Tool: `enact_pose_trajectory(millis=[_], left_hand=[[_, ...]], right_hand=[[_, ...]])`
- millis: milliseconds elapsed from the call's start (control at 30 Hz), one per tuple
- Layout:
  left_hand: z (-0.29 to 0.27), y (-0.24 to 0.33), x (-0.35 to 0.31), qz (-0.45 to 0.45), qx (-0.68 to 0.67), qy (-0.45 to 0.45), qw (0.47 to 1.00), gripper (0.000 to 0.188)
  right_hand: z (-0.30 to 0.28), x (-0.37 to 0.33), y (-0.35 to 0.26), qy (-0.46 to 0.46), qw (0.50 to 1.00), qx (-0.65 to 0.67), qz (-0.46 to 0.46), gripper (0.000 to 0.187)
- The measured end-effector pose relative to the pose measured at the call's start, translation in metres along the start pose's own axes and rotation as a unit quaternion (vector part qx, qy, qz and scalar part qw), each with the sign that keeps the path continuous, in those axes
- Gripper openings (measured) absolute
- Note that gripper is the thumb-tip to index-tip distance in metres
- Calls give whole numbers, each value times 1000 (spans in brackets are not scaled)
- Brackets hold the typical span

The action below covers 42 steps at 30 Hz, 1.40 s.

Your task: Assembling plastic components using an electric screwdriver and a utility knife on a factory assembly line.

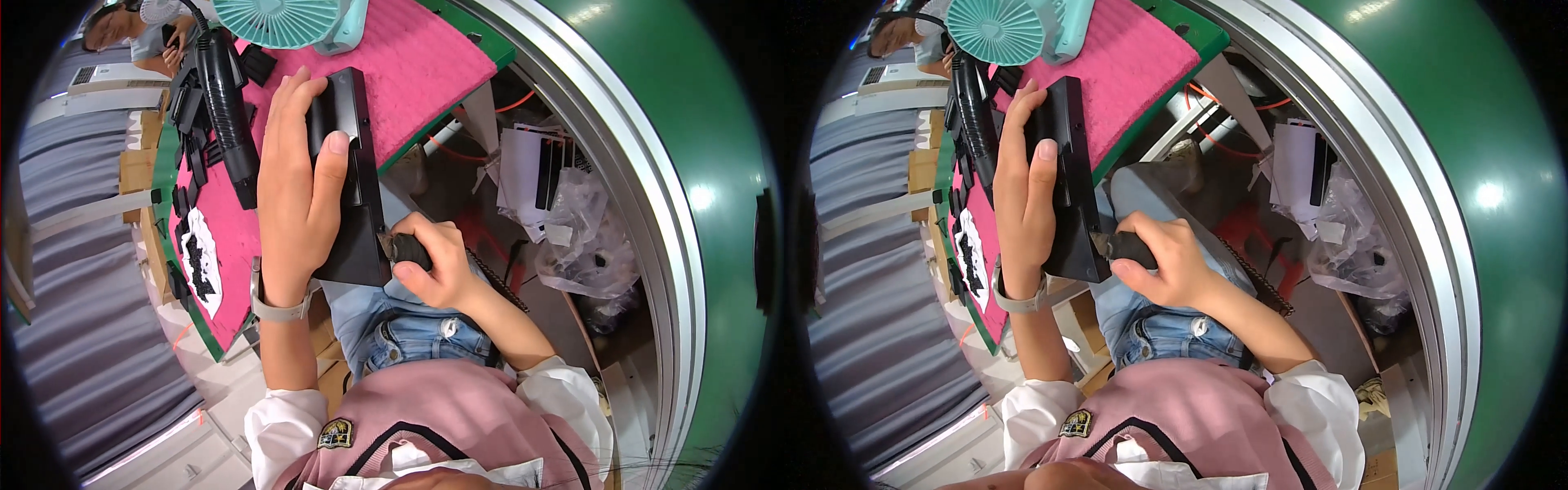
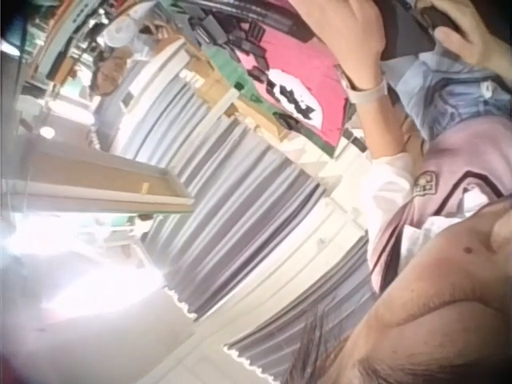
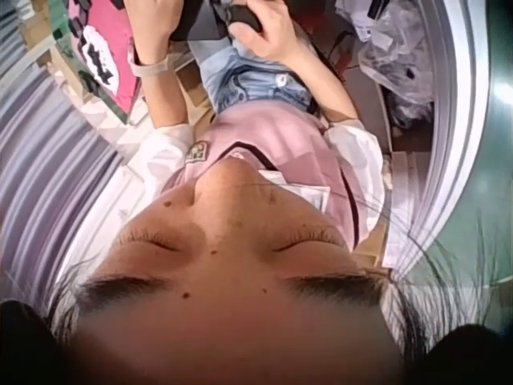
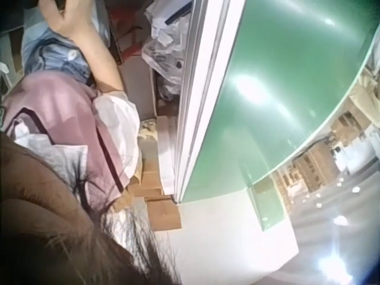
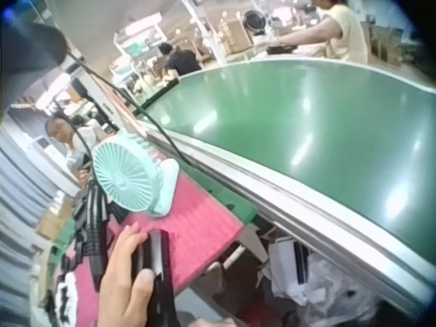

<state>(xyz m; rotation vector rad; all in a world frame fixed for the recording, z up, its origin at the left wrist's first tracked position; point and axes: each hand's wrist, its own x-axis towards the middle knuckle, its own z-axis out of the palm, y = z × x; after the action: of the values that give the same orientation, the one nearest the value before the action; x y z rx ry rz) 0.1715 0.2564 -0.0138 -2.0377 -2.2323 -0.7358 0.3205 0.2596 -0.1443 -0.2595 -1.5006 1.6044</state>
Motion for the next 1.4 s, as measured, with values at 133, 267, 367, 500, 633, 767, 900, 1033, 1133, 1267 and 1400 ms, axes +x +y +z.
enact_pose_trajectory(millis=[133, 267, 367, 500, 633, 767, 900, 1033, 1133, 1267, 1400], left_hand=[[1, -3, -2, -5, -33, -2, 999, 40], [-2, -1, 0, -31, -60, -20, 997, 38], [-2, -4, 1, -47, -88, -31, 995, 37], [0, -8, 1, -30, -62, -20, 997, 36], [-2, -5, 0, -24, -49, -12, 998, 35], [2, -9, -2, -33, -61, -17, 997, 34], [-1, -4, -2, -45, -47, -19, 998, 34], [-1, -5, 0, -38, -41, -17, 998, 34], [-1, -5, 0, -38, -33, -18, 999, 34], [0, -2, 0, -31, -24, -13, 999, 34], [2, -1, 0, -34, -7, -6, 999, 34]], right_hand=[[-1, 4, 3, -15, 1000, 8, -15, 37], [-2, 10, -1, -51, 998, 13, -26, 38], [-2, 13, -5, -66, 998, 10, -15, 38], [-5, 12, -12, -70, 997, 8, 17, 37], [-4, 10, -15, -70, 997, 16, 31, 37], [-1, 12, -17, -61, 997, 24, 39, 37], [-4, 16, -29, -76, 994, 33, 76, 38], [-2, 17, -29, -61, 995, 25, 78, 38], [-5, 21, -22, -59, 997, 24, 52, 37], [-14, 26, -15, -94, 995, -39, -1, 37], [-7, 23, -10, -68, 998, 10, -8, 37]])
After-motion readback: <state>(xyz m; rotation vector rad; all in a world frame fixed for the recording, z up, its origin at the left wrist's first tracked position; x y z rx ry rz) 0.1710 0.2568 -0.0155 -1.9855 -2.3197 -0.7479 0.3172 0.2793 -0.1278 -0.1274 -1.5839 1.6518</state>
